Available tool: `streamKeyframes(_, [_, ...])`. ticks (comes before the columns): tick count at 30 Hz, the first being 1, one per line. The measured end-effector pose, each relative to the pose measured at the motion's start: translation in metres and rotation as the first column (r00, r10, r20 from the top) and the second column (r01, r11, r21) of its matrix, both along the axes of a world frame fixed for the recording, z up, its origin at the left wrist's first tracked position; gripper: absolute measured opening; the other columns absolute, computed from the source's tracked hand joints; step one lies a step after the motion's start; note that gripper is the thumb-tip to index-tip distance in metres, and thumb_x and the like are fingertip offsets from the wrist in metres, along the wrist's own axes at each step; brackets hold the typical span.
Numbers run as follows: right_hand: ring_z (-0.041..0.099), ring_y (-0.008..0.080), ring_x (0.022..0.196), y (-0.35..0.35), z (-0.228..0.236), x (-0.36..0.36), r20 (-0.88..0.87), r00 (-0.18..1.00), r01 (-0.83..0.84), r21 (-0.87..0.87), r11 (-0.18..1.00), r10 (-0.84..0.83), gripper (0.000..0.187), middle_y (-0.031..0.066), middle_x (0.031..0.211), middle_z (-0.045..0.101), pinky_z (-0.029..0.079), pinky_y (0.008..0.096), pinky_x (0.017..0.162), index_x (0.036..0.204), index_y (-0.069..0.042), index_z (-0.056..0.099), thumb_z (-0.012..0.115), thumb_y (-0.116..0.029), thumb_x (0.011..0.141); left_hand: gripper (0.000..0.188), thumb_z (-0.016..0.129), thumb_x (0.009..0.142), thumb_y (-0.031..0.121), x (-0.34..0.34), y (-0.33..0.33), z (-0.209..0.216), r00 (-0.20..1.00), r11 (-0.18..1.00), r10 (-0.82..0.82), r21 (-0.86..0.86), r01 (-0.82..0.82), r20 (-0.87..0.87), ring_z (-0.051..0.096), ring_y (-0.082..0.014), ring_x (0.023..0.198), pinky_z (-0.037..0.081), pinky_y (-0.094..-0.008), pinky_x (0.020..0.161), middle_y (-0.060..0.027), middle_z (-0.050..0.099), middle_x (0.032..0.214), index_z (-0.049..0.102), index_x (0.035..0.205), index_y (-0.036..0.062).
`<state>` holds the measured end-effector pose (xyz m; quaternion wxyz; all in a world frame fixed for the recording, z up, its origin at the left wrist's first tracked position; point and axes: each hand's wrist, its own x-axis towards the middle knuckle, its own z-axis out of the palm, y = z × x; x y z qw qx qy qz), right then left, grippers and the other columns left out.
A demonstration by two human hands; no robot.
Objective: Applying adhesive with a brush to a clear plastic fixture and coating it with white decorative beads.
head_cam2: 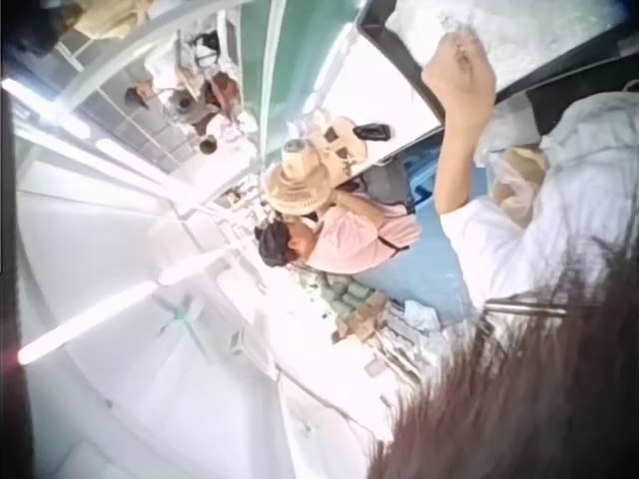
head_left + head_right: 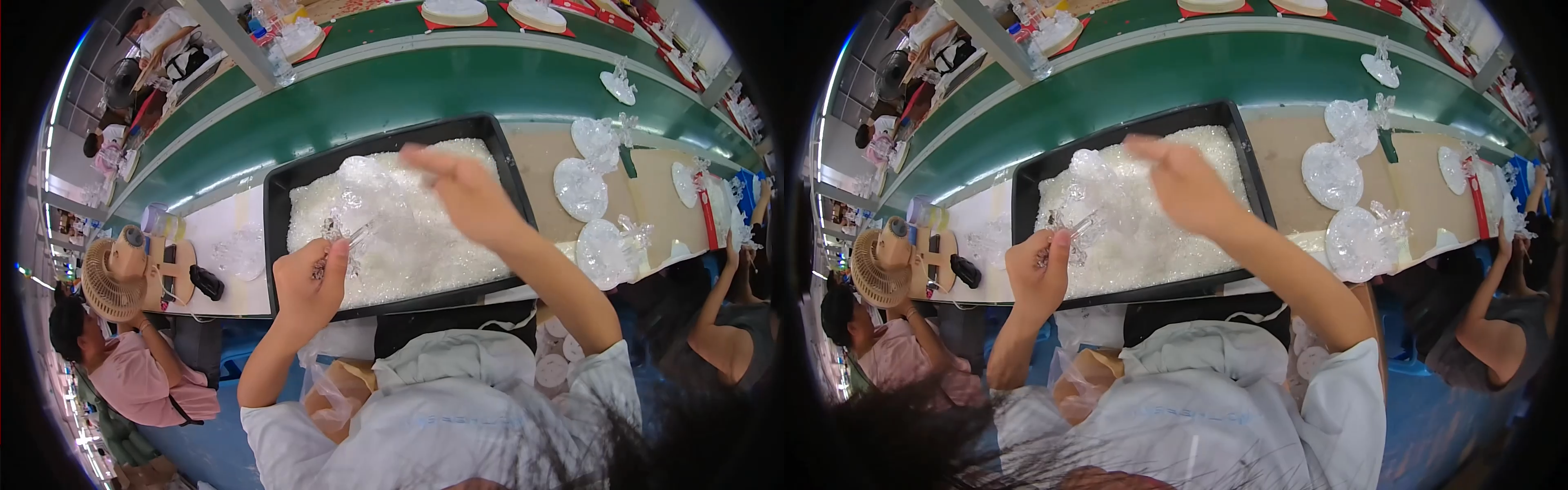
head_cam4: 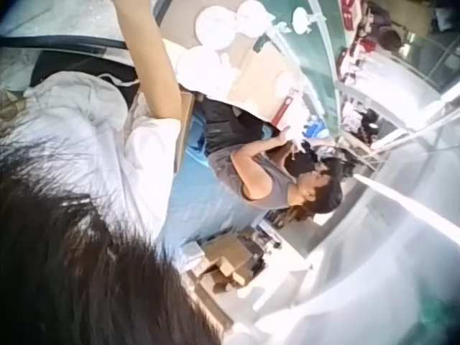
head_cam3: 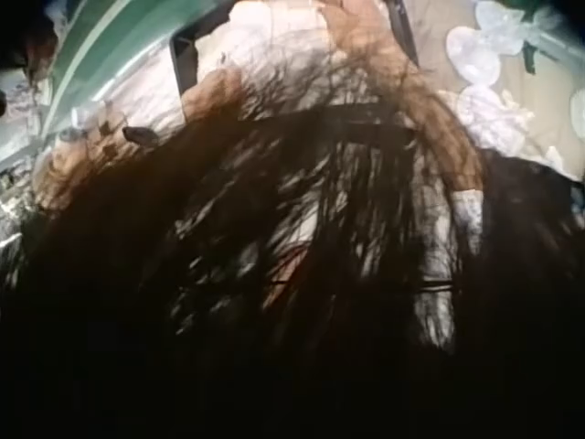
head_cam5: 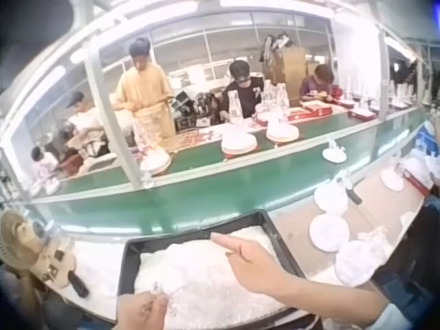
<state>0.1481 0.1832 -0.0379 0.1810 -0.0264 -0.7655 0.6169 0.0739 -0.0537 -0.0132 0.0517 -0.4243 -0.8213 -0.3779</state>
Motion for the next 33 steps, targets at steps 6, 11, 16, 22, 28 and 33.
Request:
streamKeyframes(6, [0.055,0.0202,0.122,-0.018,-0.001,0.009,0.018,0.999,-0.045,-0.201,0.979,0.05,0.052,0.0143,0.134,0.058,0.042,0.0326,0.103,0.137,0.004,0.05,0.035,0.004,0.087,0.026,0.063,0.095,0.017,-0.008,0.001,-0.008,0.96,0.992,0.059,0.089,-0.086,0.273,0.039,-0.0056,0.05,0.033,-0.0274,0.045,-0.0061,0.049,0.053,0.065,0.081,-0.0042])
streamKeyframes(11, [0.052,0.0206,0.125,-0.003,0.004,0.005,0.113,0.928,-0.329,-0.198,0.923,0.355,0.06,0.0142,0.137,0.054,0.039,0.0326,0.107,0.146,0.002,0.039,0.034,0.009,0.086,0.025,0.062,0.095,0.017,-0.01,0.0,-0.01,1.0,0.999,0.019,0.031,-0.019,0.022,0.039,-0.0058,0.051,0.033,-0.0255,0.047,-0.0045,0.046,0.054,0.064,0.08,-0.003])
streamKeyframes(16, [0.048,0.0249,0.131,-0.015,0.031,0.009,0.175,0.919,-0.324,-0.175,0.93,0.353,0.06,0.0166,0.141,0.051,0.036,0.035,0.11,0.143,0.004,0.042,0.034,0.011,0.084,0.024,0.063,0.095,0.017,-0.012,0.003,-0.01,0.97,0.986,0.066,0.133,-0.098,0.232,0.039,-0.0056,0.054,0.033,-0.0251,0.048,-0.0031,0.045,0.056,0.064,0.08,-0.0026])
streamKeyframes(22, [0.039,0.0265,0.139,-0.016,0.002,0.012,-0.045,0.997,-0.063,-0.182,0.981,0.055,0.058,0.0143,0.148,0.045,0.032,0.0389,0.112,0.145,0.004,0.038,0.036,0.006,0.087,0.024,0.06,0.097,0.018,-0.015,0.003,-0.01,0.91,0.98,0.024,0.169,-0.103,0.415,0.041,-0.0016,0.058,0.032,-0.0211,0.05,0.0034,0.049,0.059,0.07,0.089,-0.0025])
streamKeyframes(28, [0.035,0.0225,0.141,-0.012,-0.015,0.017,0.035,0.984,-0.181,0.207,0.962,0.177,0.062,0.0134,0.15,0.04,0.027,0.0353,0.114,0.151,0.001,0.029,0.036,0.006,0.089,0.03,0.055,0.1,0.023,-0.01,0.005,-0.021,0.821,0.98,0.017,0.155,-0.128,0.571,0.045,-0.0047,0.051,0.037,-0.0216,0.049,0.0015,0.05,0.056,0.069,0.091,-0.0024])
streamKeyframes(33, [0.037,0.0206,0.139,-0.007,-0.02,0.018,0.095,0.974,-0.216,0.144,0.966,0.203,0.052,0.0133,0.151,0.039,0.026,0.0342,0.116,0.148,0.004,0.03,0.039,0.0,0.097,0.031,0.055,0.101,0.024,-0.013,0.011,-0.01,0.822,0.981,-0.023,0.173,-0.092,0.569,0.044,-0.0047,0.05,0.036,-0.0218,0.048,0.0019,0.048,0.056,0.069,0.093,-0.0026])
